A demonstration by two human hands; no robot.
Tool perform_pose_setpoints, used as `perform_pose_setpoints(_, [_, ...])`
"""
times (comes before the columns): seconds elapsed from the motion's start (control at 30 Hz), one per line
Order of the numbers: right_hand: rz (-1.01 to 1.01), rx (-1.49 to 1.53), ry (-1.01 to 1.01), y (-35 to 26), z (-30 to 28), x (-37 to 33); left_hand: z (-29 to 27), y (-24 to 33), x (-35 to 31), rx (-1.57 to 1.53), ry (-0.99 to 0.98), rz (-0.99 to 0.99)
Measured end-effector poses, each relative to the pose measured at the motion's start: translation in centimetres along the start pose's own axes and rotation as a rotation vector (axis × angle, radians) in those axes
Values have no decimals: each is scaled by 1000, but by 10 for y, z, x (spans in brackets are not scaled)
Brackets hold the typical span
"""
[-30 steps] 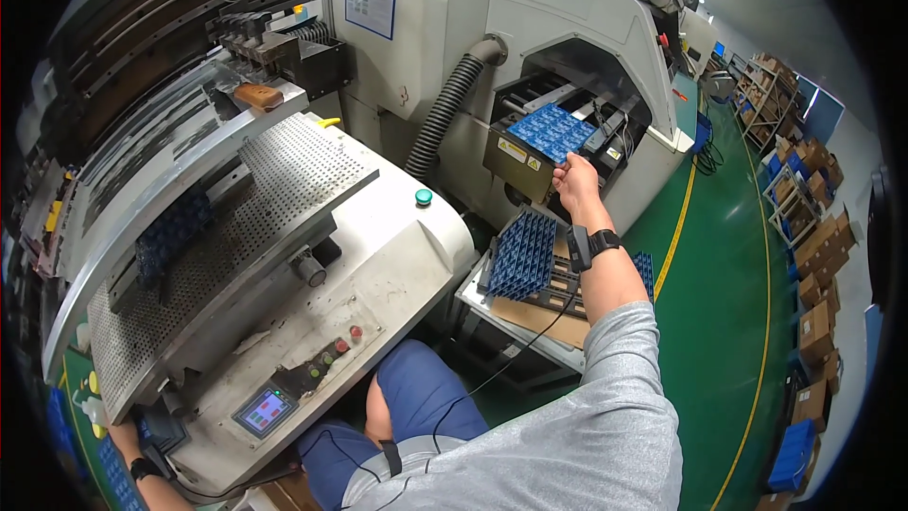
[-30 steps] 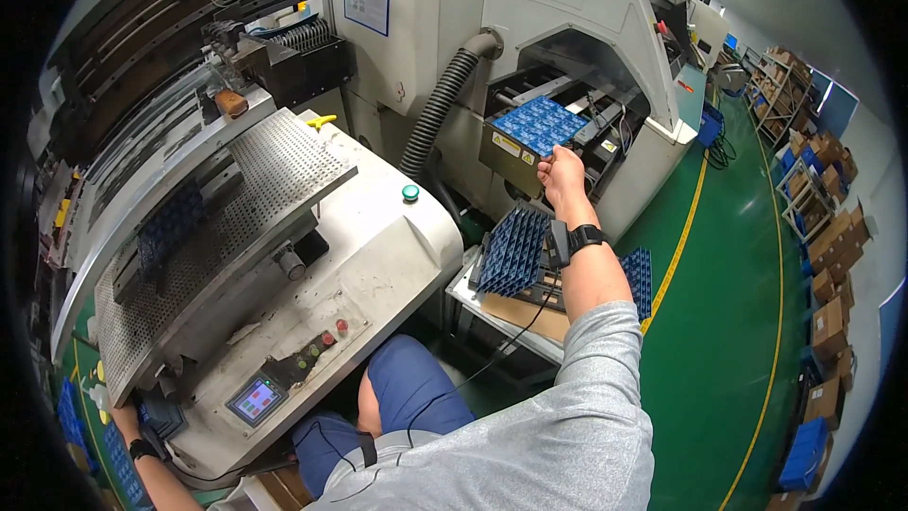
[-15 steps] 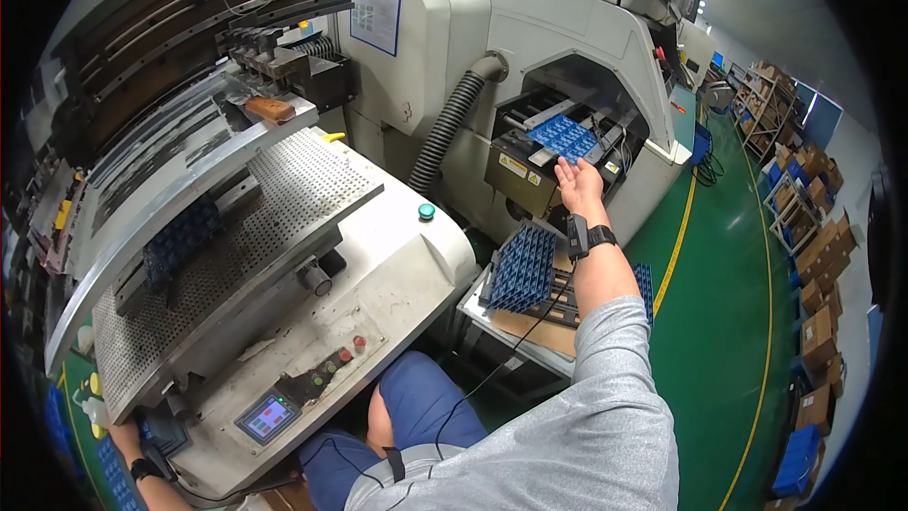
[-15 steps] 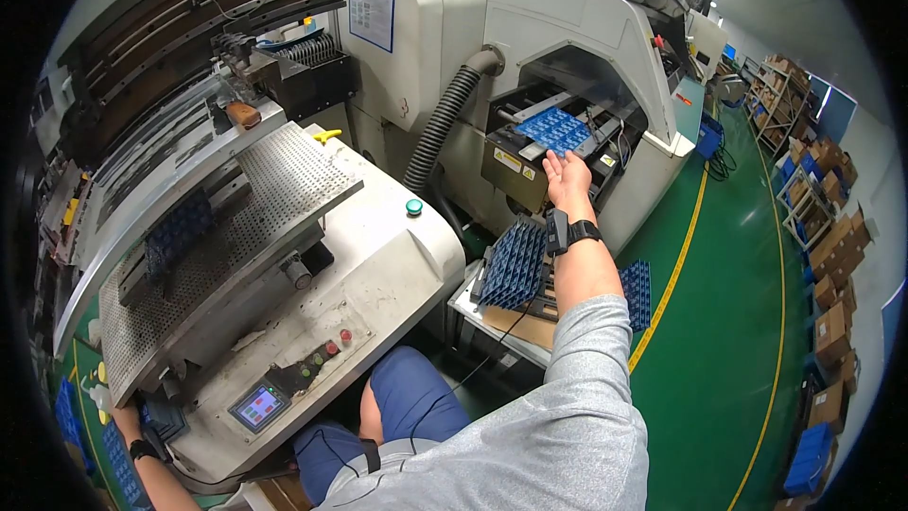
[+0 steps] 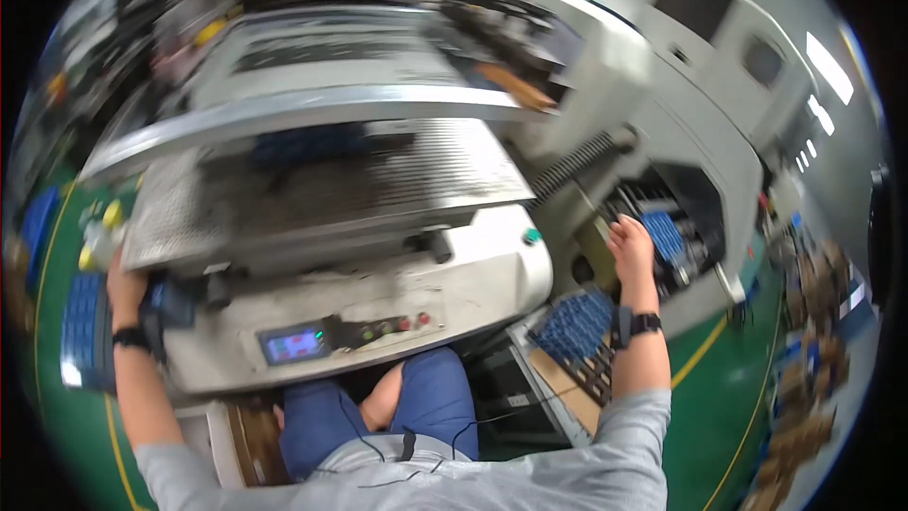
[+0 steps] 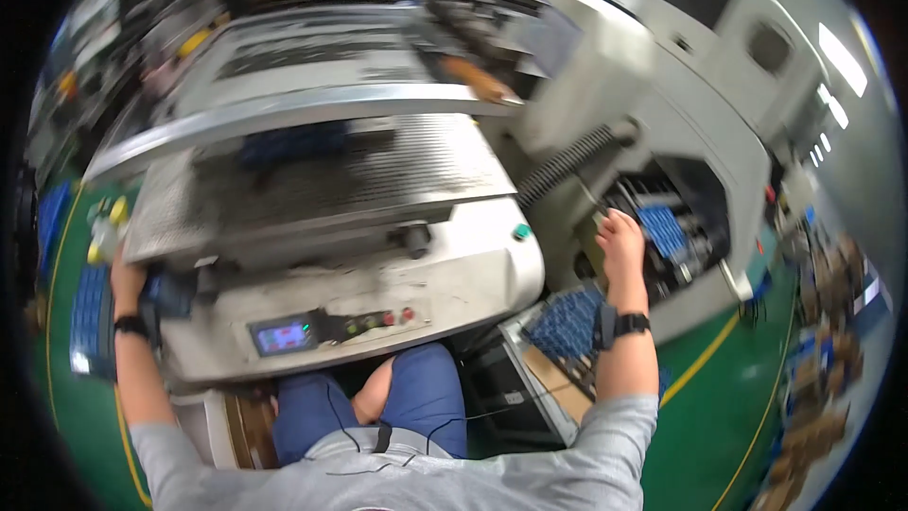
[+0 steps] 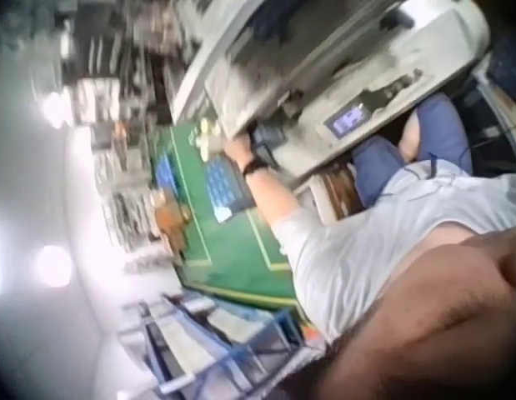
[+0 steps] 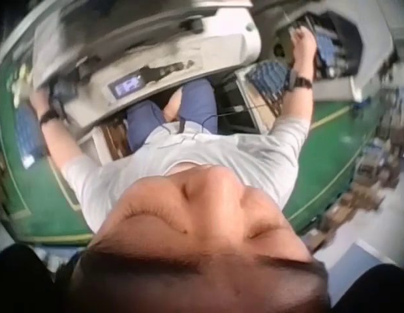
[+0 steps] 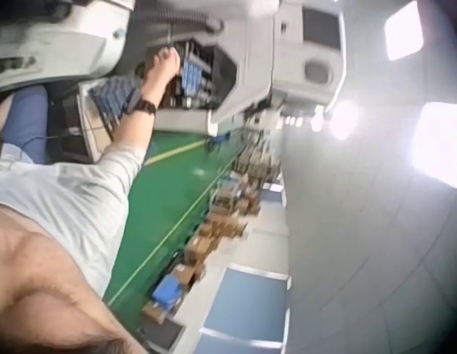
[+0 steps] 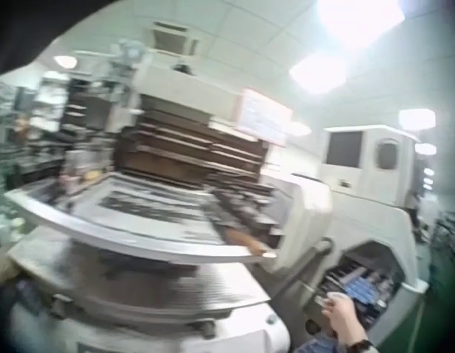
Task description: The person places a circuit board onto the machine bed, presses a button to start the process, and then moves the board to a tray. This cycle is repeated, including picking up boards from a stack and placing them into the machine.
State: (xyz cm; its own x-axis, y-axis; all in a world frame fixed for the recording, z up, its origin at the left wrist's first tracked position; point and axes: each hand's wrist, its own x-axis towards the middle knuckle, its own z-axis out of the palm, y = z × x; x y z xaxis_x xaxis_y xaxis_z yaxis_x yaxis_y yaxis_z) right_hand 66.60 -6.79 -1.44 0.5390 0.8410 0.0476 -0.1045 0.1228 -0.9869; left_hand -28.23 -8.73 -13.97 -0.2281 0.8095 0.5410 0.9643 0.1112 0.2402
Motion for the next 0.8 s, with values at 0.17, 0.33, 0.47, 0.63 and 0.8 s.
perform_pose_setpoints(0.17, [-329, -437, -232, -19, 129, -21, -54, 99, -4, 22, -23, -151])
perform_pose_setpoints(0.33, [-870, -837, -545, 8, 275, -61, -49, 89, -13, 52, 61, -86])
perform_pose_setpoints(0.47, [-930, -978, -630, 21, 352, -89, -58, 106, -11, 22, -110, -254])
perform_pose_setpoints(0.63, [-746, -1100, -603, 29, 384, -99, -68, 111, -12, -29, -24, -203])
perform_pose_setpoints(0.8, [-747, -1186, -578, 31, 400, -100, -61, 100, -13, -49, 11, -155])
